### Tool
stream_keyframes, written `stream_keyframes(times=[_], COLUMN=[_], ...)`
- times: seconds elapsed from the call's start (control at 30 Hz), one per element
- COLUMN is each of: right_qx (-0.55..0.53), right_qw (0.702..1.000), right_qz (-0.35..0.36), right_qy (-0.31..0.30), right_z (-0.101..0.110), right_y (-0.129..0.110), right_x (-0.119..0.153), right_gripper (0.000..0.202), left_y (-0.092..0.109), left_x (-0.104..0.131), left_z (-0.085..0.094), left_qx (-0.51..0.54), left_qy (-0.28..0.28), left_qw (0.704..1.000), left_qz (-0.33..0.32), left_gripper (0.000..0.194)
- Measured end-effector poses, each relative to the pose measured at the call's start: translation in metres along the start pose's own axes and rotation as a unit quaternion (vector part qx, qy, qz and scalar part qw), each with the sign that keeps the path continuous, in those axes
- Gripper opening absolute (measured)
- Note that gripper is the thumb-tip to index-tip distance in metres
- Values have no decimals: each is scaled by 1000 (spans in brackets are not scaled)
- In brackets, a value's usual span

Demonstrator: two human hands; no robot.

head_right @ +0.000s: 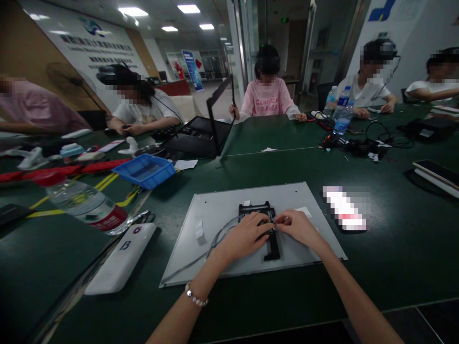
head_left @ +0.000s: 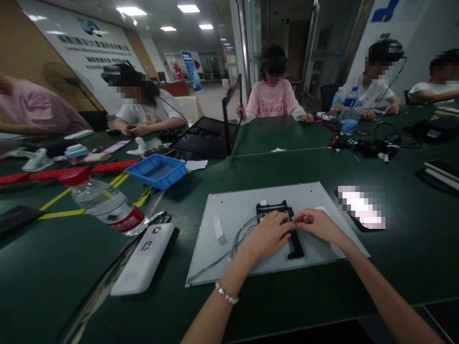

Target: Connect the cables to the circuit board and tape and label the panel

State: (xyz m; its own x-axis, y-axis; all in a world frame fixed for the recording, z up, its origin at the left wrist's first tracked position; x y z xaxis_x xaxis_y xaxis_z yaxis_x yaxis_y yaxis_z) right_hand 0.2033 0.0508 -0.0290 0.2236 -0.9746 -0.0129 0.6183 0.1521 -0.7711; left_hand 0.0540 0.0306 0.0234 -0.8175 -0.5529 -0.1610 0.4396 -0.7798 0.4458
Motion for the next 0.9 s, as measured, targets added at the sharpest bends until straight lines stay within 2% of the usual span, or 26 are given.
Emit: stream_keyframes(times=[0.13,0.43,0.53,0.6,0.73,0.8,0.9], right_qx=[47,5,-1,0,-1,1,3], right_qw=[998,997,996,994,993,992,992], right_qz=[7,-12,-16,-11,-11,-11,-9], right_qy=[43,75,91,107,122,127,127], right_z=[2,10,15,18,20,19,18], right_y=[-2,5,9,10,11,11,10], right_x=[3,6,7,7,8,9,10], right_gripper=[17,20,21,21,23,23,23], left_y=[0,-3,-4,-11,-43,-68,-110], left_x=[-1,-1,-3,-2,17,40,85], left_z=[-1,-1,8,21,63,81,91], left_qx=[-10,-1,-2,-11,-45,-67,-79], left_qy=[-2,2,18,47,149,192,210], left_qw=[1000,1000,1000,998,981,961,926], left_qz=[3,6,9,27,119,188,303], left_gripper=[28,39,39,34,29,30,34])
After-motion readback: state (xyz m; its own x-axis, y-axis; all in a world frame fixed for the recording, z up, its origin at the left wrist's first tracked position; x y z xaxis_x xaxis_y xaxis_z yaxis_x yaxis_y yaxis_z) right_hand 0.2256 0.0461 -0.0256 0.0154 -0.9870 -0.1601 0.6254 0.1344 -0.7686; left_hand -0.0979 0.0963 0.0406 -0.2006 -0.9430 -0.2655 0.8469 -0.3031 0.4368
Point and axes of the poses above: each hand's wrist, its own x-axis away from the middle knuckle, its own z-axis out of the back of the hand, y = z × x, the point moved 6 cm from there along -x, towards the middle knuckle, and after that the axes turned 9 degrees about x, right-handed, at the moved point
